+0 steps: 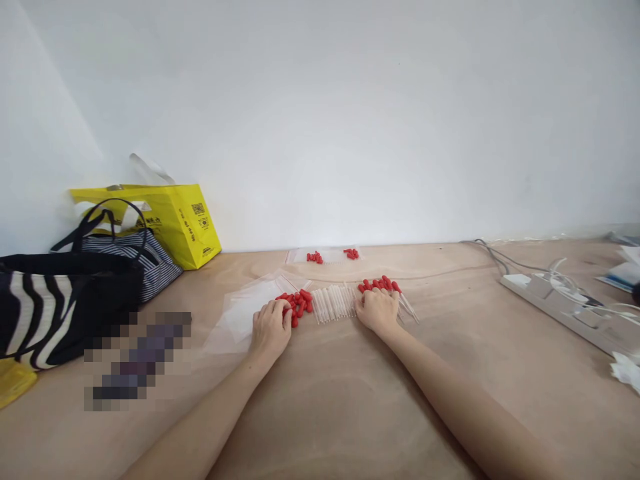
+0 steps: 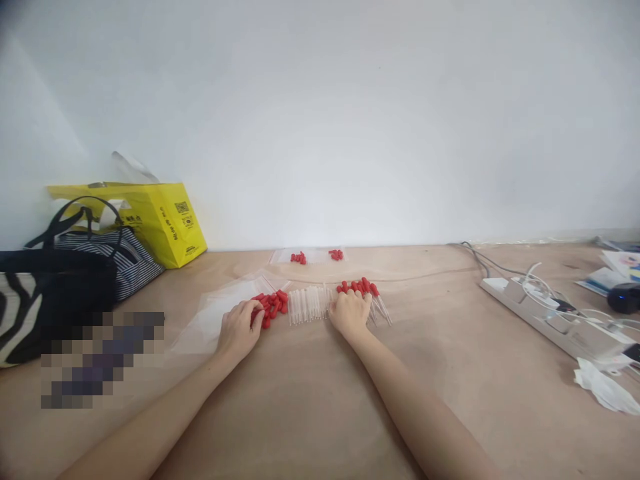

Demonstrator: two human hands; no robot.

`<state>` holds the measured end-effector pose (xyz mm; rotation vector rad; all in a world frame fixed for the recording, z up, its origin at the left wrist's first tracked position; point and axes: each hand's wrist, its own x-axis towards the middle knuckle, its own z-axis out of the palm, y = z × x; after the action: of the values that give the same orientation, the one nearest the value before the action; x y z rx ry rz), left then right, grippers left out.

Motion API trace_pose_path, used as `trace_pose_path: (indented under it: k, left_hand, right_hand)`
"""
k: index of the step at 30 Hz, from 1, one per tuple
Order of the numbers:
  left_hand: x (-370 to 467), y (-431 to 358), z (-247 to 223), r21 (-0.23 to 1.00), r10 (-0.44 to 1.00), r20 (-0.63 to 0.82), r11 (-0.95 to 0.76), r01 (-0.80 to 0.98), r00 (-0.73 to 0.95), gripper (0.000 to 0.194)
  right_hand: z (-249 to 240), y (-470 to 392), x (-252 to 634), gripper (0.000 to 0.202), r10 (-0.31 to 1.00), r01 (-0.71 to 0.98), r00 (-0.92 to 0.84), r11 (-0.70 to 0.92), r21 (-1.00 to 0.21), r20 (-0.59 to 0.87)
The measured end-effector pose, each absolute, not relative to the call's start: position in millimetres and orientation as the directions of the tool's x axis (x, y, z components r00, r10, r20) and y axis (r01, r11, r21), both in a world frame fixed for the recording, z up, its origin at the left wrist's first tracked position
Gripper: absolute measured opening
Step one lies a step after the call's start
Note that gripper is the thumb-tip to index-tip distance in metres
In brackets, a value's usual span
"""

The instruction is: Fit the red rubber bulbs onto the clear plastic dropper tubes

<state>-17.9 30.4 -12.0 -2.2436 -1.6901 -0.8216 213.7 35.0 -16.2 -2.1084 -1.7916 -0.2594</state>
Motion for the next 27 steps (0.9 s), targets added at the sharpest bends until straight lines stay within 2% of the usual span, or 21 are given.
trace_pose_path:
  k: [7, 14, 21, 24, 27]
  left_hand:
    - [-14, 26, -10, 0.222, 0.762, 0.63, -0.363, 0.905, 0.151, 0.009]
    - [-6, 15, -8, 0.231, 0.669, 0.69, -0.566, 0.791, 0.276, 0.01]
    - [3, 2, -15, 0.324, 0.696, 0.508, -0.7, 0.636, 0.507, 0.015]
    - [4, -1, -18, 0.308, 0.701, 0.444, -0.704, 0.64, 0.558, 0.019]
    - [5, -3, -18, 0.291, 0.711, 0.437, -0.692, 0.661, 0.551, 0.02]
  right_hand:
    - [-11, 48, 208, 0.024, 0.931, 0.968, 0.235, -0.198, -0.154, 0.281]
    - [-15, 53, 204, 0.023, 0.932, 0.967, 0.243, -0.209, -0.149, 0.27]
    - [-10, 38, 207, 0.028, 0.912, 0.977, 0.202, -0.161, -0.14, 0.357]
    - [-15, 26, 214, 0.025, 0.895, 0.986, 0.109, -0.041, -0.164, 0.433]
    - [-27, 10, 226, 0.02, 0.859, 0.945, -0.07, 0.22, -0.242, 0.508]
